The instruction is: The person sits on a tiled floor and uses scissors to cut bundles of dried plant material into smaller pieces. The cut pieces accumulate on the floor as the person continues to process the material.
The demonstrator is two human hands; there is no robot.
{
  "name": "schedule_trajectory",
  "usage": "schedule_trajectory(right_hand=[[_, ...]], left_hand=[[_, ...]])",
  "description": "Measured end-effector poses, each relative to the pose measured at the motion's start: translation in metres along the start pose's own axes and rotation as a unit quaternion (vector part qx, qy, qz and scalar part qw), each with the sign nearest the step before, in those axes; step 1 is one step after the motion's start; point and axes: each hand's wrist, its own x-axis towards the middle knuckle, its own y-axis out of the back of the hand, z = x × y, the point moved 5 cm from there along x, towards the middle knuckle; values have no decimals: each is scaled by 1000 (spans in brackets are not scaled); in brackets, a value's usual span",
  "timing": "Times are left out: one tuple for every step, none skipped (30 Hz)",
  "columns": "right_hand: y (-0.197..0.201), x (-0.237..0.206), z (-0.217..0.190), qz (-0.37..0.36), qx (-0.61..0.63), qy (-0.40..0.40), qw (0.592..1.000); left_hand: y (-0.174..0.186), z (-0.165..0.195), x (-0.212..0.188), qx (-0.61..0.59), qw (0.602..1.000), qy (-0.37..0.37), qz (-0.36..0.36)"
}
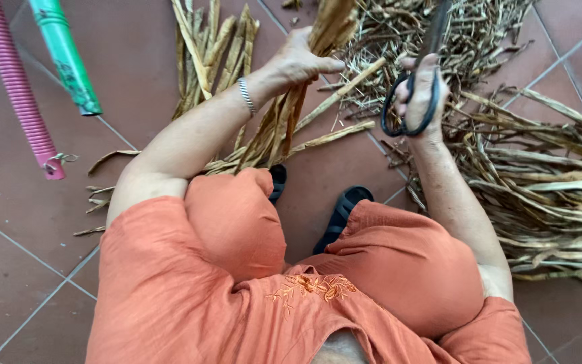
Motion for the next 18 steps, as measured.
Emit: schedule_trajectory(right_hand=[[8, -1, 2, 15, 17, -7, 1000], [14, -2, 3, 30, 33, -13, 999], [19, -4, 5, 38, 32, -17, 999], [24, -5, 5, 47, 31, -20, 998], [28, -7, 6, 54, 30, -22, 998], [30, -9, 8, 56, 28, -32, 997], [32, -13, 10, 58, 27, -44, 997], [34, -15, 12, 59, 26, -54, 996], [35, -18, 14, 58, 17, -54, 997], [36, -21, 15, 57, 6, -55, 997], [37, -24, 17, 56, -3, -55, 997], [39, -26, 19, 56, -4, -59, 997], [40, -28, 22, 55, -5, -63, 996], [41, -29, 24, 53, -5, -66, 996], [41, -29, 26, 52, -10, -65, 997], [41, -28, 28, 50, -15, -64, 997], [41, -28, 31, 48, -20, -62, 997], [39, -27, 32, 42, -22, -61, 997]], left_hand=[[-9, -2, 7, 44, 999, -3, 2], [-19, -4, 15, 88, 996, -6, 5], [-32, -11, 22, 128, 991, 32, -6], [-46, -18, 30, 167, 983, 69, -17], [-57, -26, 37, 207, 972, 105, -27], [-67, -31, 43, 208, 972, 105, -17], [-76, -37, 46, 209, 972, 106, -6], [-83, -44, 50, 210, 972, 106, 5], [-88, -48, 53, 249, 966, 72, 11], [-93, -52, 55, 286, 957, 37, 17], [-98, -55, 58, 323, 946, 2, 24], [-101, -59, 60, 346, 938, -6, 32], [-102, -62, 62, 369, 928, -14, 41], [-102, -63, 65, 392, 918, -22, 51], [-99, -62, 68, 381, 923, -6, 53], [-94, -61, 72, 370, 927, 11, 55], [-90, -60, 74, 359, 931, 28, 57], [-83, -59, 74, 277, 958, 41, 57]])
